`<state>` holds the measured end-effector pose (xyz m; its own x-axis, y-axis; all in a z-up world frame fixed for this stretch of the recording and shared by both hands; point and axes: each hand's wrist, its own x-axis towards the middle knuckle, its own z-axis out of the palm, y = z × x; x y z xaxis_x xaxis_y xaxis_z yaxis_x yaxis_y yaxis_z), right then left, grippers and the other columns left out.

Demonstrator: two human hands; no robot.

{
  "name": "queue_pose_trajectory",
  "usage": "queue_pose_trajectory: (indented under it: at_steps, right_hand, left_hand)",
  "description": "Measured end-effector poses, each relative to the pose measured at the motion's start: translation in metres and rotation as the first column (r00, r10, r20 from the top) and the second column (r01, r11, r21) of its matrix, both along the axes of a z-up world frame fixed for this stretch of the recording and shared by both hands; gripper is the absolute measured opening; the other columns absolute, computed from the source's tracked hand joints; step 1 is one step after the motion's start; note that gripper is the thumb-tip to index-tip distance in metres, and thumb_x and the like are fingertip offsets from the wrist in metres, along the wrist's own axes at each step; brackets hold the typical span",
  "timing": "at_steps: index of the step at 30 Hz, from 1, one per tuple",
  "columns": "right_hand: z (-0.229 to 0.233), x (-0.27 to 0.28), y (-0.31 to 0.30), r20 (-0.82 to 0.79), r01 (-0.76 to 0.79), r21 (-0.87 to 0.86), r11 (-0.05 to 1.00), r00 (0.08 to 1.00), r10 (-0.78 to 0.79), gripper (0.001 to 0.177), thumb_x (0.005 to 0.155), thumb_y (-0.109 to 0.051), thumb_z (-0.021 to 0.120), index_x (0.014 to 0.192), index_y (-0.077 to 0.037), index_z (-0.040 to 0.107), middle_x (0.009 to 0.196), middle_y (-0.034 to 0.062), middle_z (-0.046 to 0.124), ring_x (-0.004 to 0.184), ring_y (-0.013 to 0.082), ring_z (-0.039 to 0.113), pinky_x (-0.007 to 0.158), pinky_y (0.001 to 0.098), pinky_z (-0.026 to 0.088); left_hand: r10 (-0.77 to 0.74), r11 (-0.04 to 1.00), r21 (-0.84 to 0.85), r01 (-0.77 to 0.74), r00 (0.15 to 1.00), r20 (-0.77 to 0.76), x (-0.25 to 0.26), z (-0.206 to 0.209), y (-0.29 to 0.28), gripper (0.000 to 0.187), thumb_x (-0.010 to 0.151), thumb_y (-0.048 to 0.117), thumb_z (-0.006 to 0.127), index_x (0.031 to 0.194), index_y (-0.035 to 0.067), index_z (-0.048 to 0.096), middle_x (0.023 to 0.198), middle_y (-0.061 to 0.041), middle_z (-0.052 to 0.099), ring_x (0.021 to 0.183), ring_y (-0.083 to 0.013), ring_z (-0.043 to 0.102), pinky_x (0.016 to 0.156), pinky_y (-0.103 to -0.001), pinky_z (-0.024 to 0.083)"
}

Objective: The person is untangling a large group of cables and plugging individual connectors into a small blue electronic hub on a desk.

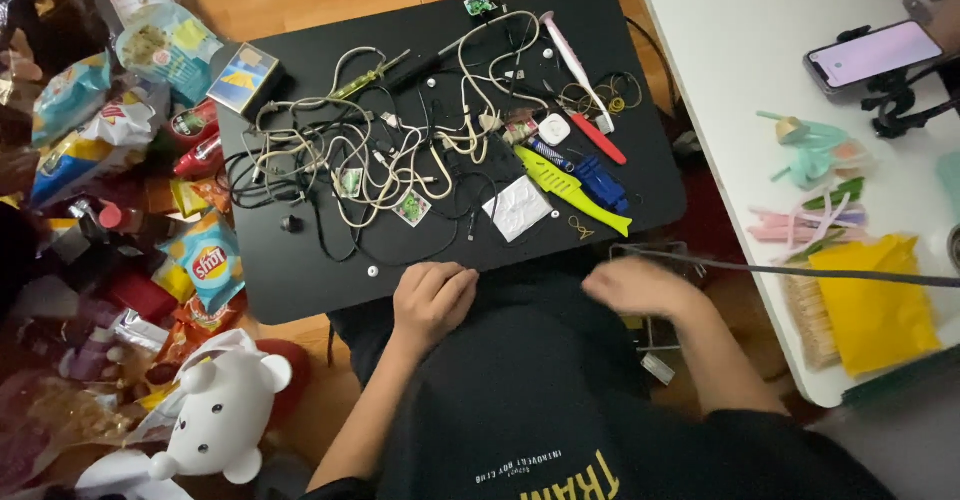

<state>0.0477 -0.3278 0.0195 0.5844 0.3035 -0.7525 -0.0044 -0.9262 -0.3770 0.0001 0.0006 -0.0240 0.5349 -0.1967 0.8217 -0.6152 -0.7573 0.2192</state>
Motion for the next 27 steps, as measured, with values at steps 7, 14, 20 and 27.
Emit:
queue_pose_trajectory:
  at_steps: [7, 14, 20, 27]
  right_hand:
    - [0.058, 0.004, 0.094, 0.357, -0.232, 0.699, 0.676, 0.933, -0.049, 0.032, 0.102, -0.018, 0.058, 0.075, -0.003, 0.070, 0.070, 0.0196, 0.070, 0.069, 0.0388, 0.072, 0.062, 0.0443, 0.055]
    - [-0.014, 0.019, 0.164, 0.622, -0.436, 0.753, 0.493, 0.715, -0.318, 0.049, 0.099, -0.017, 0.066, 0.054, -0.014, 0.048, 0.048, 0.0022, 0.047, 0.046, 0.0226, 0.052, 0.045, 0.0295, 0.040]
    - [-0.008, 0.011, 0.170, 0.791, -0.595, 0.605, 0.529, 0.528, -0.309, 0.053, 0.098, -0.024, 0.066, 0.052, -0.014, 0.042, 0.046, 0.0024, 0.039, 0.041, 0.0214, 0.047, 0.040, 0.0284, 0.038]
    - [-0.025, 0.015, 0.170, 0.820, -0.599, 0.564, 0.568, 0.485, -0.304, 0.054, 0.104, -0.032, 0.056, 0.053, -0.016, 0.047, 0.046, -0.0004, 0.042, 0.039, 0.0196, 0.049, 0.039, 0.0281, 0.039]
  left_hand:
    - [0.010, 1.000, 0.022, -0.011, 0.999, 0.031, 0.003, -0.010, 0.000, 0.011, 0.079, 0.016, 0.083, 0.084, 0.017, 0.073, 0.078, 0.000, 0.067, 0.065, -0.0168, 0.063, 0.060, -0.028, 0.051]
    - [0.020, 1.000, 0.012, -0.021, 0.998, 0.065, 0.003, -0.034, 0.002, 0.009, 0.085, 0.024, 0.076, 0.082, 0.017, 0.072, 0.079, -0.001, 0.067, 0.065, -0.0186, 0.063, 0.061, -0.030, 0.050]
    - [0.045, 0.999, -0.003, -0.045, 0.991, 0.125, 0.006, -0.040, -0.001, 0.017, 0.086, 0.028, 0.074, 0.076, 0.017, 0.065, 0.078, -0.001, 0.065, 0.063, -0.0179, 0.060, 0.060, -0.029, 0.048]
    - [0.077, 0.997, 0.012, -0.079, 0.989, 0.126, 0.007, -0.024, -0.002, 0.018, 0.083, 0.022, 0.072, 0.070, 0.017, 0.061, 0.074, 0.001, 0.065, 0.060, -0.0164, 0.058, 0.057, -0.028, 0.047]
